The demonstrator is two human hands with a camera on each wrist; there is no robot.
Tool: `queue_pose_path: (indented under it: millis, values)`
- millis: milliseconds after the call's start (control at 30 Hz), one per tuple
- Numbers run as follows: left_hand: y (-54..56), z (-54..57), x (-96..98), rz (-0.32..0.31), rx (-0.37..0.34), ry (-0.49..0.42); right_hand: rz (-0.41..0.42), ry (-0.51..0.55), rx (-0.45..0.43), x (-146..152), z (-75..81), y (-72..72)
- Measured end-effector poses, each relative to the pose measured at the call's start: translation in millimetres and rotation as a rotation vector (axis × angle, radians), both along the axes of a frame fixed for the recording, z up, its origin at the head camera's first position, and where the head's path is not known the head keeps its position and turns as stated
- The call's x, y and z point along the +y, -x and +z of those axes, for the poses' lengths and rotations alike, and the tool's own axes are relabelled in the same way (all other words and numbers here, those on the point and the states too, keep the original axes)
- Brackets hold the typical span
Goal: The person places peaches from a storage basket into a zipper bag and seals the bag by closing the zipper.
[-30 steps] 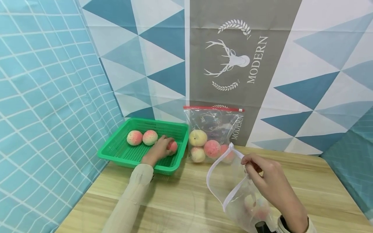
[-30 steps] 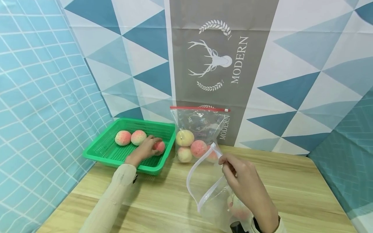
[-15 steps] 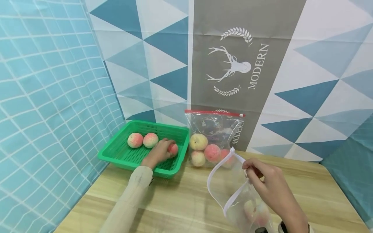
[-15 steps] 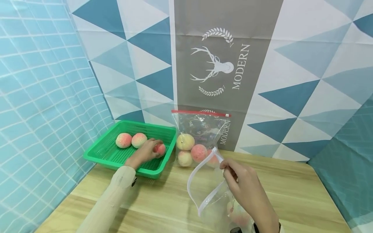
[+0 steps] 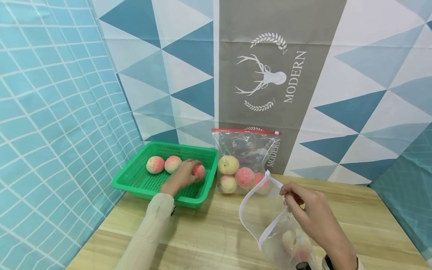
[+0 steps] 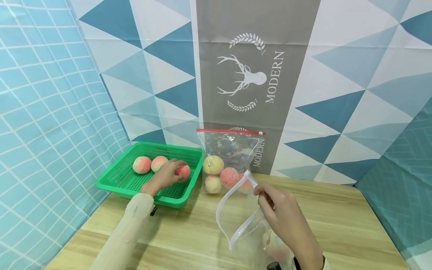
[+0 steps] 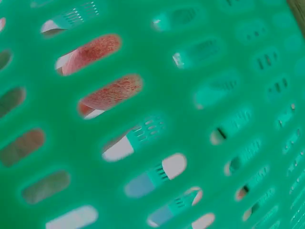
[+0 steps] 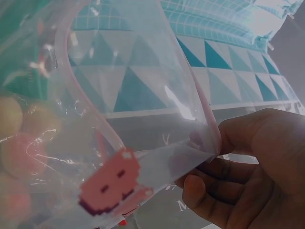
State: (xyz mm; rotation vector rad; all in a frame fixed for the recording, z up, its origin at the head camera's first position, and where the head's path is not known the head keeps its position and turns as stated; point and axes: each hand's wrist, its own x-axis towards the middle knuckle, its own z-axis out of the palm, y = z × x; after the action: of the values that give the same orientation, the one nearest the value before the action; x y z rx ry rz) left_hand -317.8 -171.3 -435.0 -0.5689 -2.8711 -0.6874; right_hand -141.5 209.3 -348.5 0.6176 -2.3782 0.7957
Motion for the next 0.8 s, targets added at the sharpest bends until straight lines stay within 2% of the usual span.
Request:
queue_pose_path:
  millis: [167, 467, 600, 800]
  values:
    - [-3.3, 4.2, -4.4, -0.004, -0.005, -0.020, -0.005, -0.001, 0.000, 1, -0.6, 0.1]
    - [-8.5, 13.7, -11.2, 0.025, 0.013, -0.067, 0.010, -0.001, 0.011, 3, 0.7, 0.8]
    - [-13.7, 20.4, -16.7, 0.035, 0.016, -0.091, 0.015, -0.002, 0.006, 2, 2.0, -1.0]
    - [-20.9, 34.1, -28.5, 0.078, 0.066, -0.118, 0.019, 0.004, -0.002, 3, 2.8, -2.5]
